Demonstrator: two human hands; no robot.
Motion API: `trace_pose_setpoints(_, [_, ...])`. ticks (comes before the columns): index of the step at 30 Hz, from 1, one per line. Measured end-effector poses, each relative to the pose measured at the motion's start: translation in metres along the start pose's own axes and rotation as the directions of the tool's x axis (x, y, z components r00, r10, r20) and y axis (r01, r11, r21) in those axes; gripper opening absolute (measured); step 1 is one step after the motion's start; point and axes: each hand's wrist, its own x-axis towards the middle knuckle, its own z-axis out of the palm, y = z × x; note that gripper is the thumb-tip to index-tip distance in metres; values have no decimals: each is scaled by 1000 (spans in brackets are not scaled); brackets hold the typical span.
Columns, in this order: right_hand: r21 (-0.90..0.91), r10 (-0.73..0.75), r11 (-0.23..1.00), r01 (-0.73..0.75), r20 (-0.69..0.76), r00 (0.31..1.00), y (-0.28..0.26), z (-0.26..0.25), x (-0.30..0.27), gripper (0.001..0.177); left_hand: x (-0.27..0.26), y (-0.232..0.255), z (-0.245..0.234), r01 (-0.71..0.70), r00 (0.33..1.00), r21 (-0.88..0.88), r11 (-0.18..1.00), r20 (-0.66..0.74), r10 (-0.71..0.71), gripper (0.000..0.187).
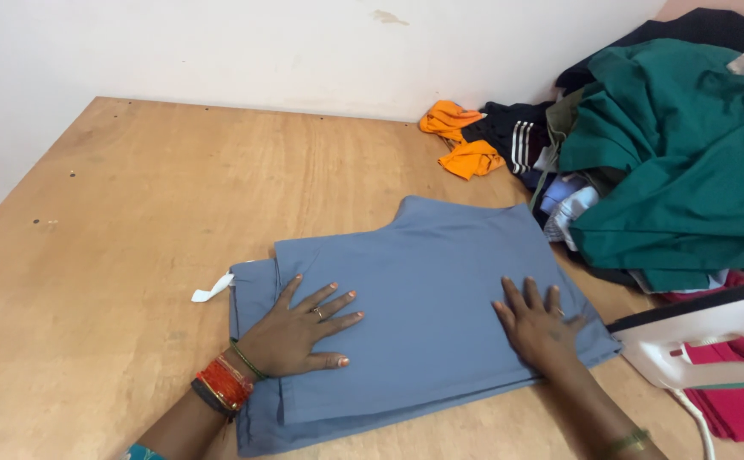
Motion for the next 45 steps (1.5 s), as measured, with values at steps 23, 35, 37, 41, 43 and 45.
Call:
trace_pose_setpoints(23, [130,-197,977,171,220,955,-30,-14,77,82,0,-1,3,-20,997,23,1000,-67,21,76])
trace_pose_setpoints(35, [176,-83,982,74,43,996,-32,8,139,73,-3,-2,3,-42,995,-13,999,-90,40,79])
trace_pose_setpoints(37, [112,-85,989,91,-60,995,-15,17,115,69,-2,-2,3,-32,997,-15,999,-69,31,79])
trace_pose_setpoints(41, [-28,-151,988,149,-207,967,29,36,50,60,-1,1,1,-18,997,2,1000,-72,18,76])
trace_pose_setpoints(43, [-59,-226,974,219,-337,914,68,43,11,62,-2,2,2,-10,997,6,1000,-74,11,73])
trace_pose_setpoints(45, [22,93,996,-91,-133,987,113,44,-29,76,-2,2,2,-3,997,13,1000,-72,4,71])
